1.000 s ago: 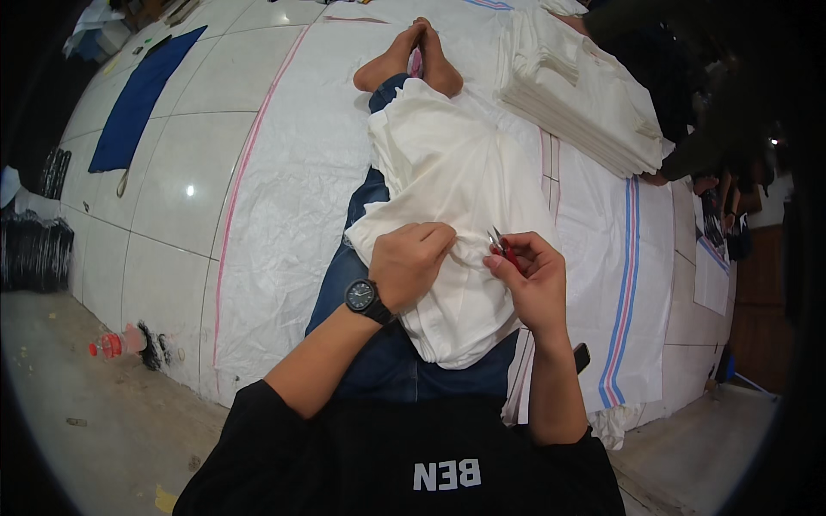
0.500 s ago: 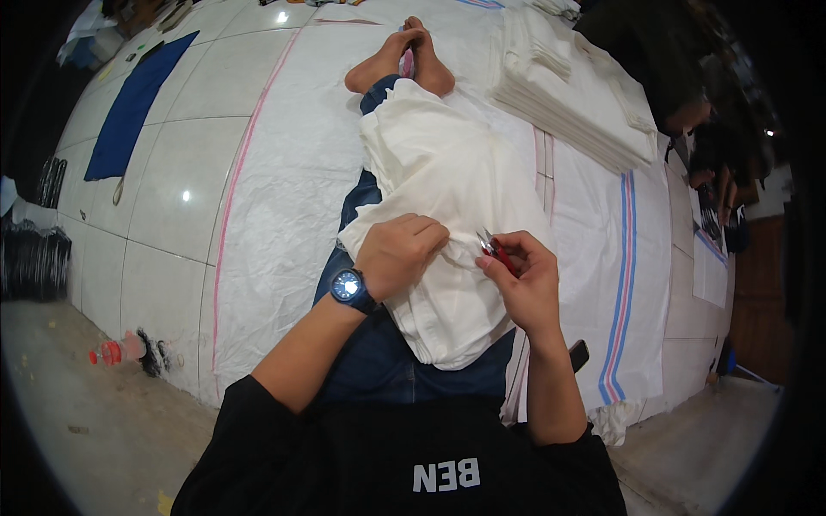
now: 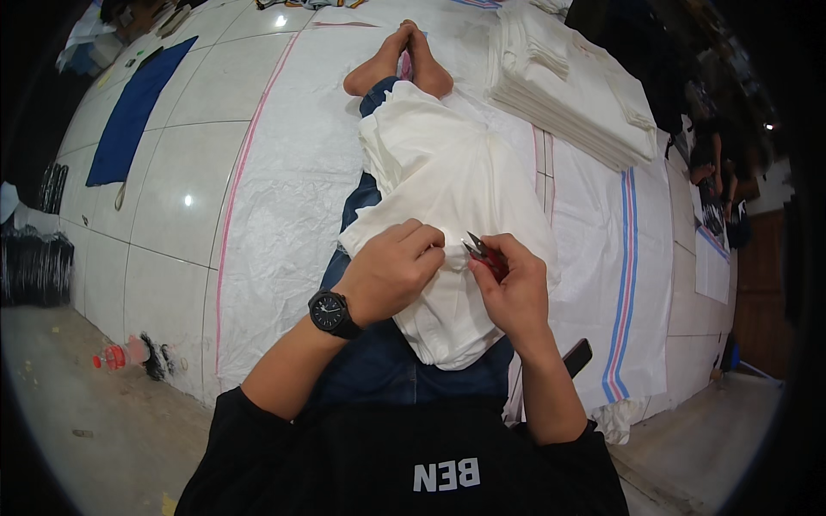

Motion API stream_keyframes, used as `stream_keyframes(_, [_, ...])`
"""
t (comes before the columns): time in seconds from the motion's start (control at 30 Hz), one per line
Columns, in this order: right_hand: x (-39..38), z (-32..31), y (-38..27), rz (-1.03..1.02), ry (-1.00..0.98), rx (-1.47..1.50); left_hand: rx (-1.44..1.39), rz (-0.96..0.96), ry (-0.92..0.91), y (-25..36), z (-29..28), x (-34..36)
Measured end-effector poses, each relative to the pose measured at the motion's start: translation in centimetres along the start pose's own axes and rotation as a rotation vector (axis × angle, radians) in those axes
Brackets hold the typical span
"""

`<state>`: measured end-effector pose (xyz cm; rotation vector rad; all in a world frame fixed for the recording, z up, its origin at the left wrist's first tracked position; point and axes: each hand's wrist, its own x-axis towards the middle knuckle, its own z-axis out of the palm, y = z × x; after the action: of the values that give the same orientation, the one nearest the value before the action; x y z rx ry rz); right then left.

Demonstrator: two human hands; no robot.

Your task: The person sits on the floor and folds white shirts, then uses small scissors to trim loose threads from the collars and edges. The person handles shirts one at a time, smoothing them before cutting.

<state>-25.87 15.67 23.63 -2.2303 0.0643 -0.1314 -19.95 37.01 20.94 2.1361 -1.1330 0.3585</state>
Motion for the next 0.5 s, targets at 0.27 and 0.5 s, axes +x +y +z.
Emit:
stream_keyframes(0.27, [0.0,-0.1,-0.2,0.003,-0.027,0.027,-0.583,-0.567,-0.206,-1.4,0.0,0.8])
stream_keyframes(0.5, [-0.5,0.3,-0.4,-0.166,-0.043,-0.105,-0.500,-0.543,-0.193,-1.1,0.1,0.7])
